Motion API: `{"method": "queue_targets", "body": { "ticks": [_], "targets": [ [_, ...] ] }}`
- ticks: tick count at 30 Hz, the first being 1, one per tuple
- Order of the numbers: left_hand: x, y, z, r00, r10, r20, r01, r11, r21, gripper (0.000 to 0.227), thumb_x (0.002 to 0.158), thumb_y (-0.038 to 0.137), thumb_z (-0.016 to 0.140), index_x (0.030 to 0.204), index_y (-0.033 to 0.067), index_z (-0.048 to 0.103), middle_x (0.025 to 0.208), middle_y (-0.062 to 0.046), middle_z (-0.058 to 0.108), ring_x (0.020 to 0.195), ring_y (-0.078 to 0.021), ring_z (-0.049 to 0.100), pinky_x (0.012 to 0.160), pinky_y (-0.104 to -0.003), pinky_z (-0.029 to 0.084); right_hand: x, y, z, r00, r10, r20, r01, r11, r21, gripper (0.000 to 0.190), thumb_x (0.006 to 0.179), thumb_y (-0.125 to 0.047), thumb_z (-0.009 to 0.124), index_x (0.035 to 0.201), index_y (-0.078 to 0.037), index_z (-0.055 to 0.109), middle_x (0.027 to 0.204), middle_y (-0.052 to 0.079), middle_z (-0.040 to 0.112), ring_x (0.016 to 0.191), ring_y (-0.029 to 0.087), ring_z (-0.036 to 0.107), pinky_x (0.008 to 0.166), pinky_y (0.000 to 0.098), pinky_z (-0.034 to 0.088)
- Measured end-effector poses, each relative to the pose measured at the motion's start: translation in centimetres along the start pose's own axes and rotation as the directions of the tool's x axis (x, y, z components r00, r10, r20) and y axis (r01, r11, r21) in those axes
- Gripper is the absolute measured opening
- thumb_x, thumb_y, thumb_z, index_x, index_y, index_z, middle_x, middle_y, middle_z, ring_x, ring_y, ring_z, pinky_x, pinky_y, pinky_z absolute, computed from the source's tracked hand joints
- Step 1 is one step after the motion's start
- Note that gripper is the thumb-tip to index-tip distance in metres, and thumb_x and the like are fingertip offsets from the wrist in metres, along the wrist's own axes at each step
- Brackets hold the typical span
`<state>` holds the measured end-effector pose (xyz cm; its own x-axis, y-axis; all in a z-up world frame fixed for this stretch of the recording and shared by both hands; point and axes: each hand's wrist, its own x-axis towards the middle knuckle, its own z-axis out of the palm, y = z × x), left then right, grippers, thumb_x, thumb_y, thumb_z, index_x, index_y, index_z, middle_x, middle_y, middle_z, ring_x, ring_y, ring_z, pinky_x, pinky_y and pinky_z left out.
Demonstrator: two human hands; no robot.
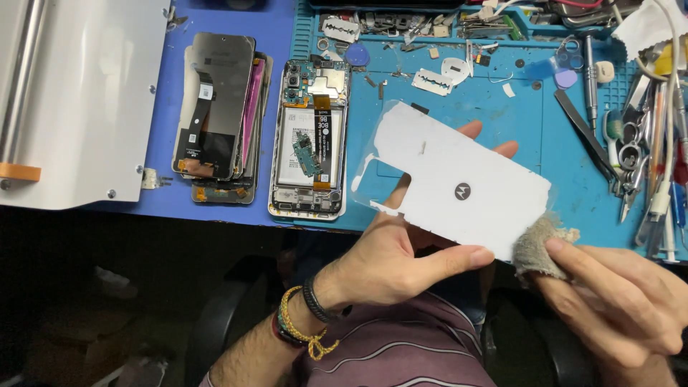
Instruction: The person cleans a smartphone back cover with a cloth, then applies a strip of adhesive tape along its edge. They use scissors to cut the tape and continue applying it to the cover.
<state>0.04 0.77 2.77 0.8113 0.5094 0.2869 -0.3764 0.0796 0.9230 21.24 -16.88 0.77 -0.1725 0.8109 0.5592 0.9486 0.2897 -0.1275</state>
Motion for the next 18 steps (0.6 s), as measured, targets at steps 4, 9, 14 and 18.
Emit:
{"method": "queue_targets", "body": {
  "ticks": [4, 9, 14, 18],
  "targets": [
    [0.6, -0.1, 0.4, 0.997, -0.045, -0.068, 0.036, 0.991, -0.130, 0.082, 0.100, 0.013, 0.057, 0.167, 0.0090, 0.009, 0.163, -0.015, 0.041, 0.149, -0.0292, 0.050, 0.133, -0.047, 0.045, 0.3, 0.6, 0.2, 0.997, -0.075, 0.037, 0.075, 0.997, 0.005, 0.015, 0.082, 0.007, 0.083, 0.092, -0.002, 0.078, 0.118, 0.021, 0.073, 0.093, 0.033, 0.074, 0.078, 0.0423, 0.064],
    [0.9, -1.2, 0.7, 0.974, -0.058, -0.219, 0.004, 0.971, -0.239, 0.070, 0.108, 0.027, 0.034, 0.168, -0.0001, 0.009, 0.141, -0.017, 0.056, 0.132, -0.0278, 0.059, 0.115, -0.044, 0.056, 1.7, -0.9, -0.1, 0.989, -0.092, 0.119, 0.083, 0.994, 0.077, 0.018, 0.077, 0.003, 0.079, 0.095, -0.003, 0.078, 0.121, 0.018, 0.072, 0.094, 0.031, 0.074, 0.078, 0.0409, 0.062],
    [0.3, -1.4, 0.5, 0.970, -0.162, -0.183, 0.071, 0.903, -0.423, 0.065, 0.109, 0.028, 0.033, 0.164, -0.0049, 0.025, 0.126, -0.024, 0.064, 0.118, -0.0346, 0.066, 0.104, -0.045, 0.058, -1.1, 0.2, -0.9, 0.970, 0.237, 0.043, -0.241, 0.962, 0.130, 0.030, 0.072, 0.015, 0.079, 0.098, 0.002, 0.072, 0.129, 0.030, 0.068, 0.101, 0.033, 0.067, 0.089, 0.0417, 0.054],
    [0.3, -0.6, 0.7, 0.970, -0.185, -0.161, 0.110, 0.915, -0.387, 0.068, 0.108, 0.035, 0.026, 0.162, -0.0064, 0.030, 0.124, -0.020, 0.065, 0.117, -0.0323, 0.067, 0.104, -0.044, 0.058, -0.5, -0.4, -0.1, 0.927, 0.364, -0.093, -0.347, 0.924, 0.162, 0.030, 0.094, 0.029, 0.078, 0.115, 0.014, 0.064, 0.129, 0.038, 0.063, 0.094, 0.034, 0.063, 0.079, 0.0406, 0.054]
  ]
}}
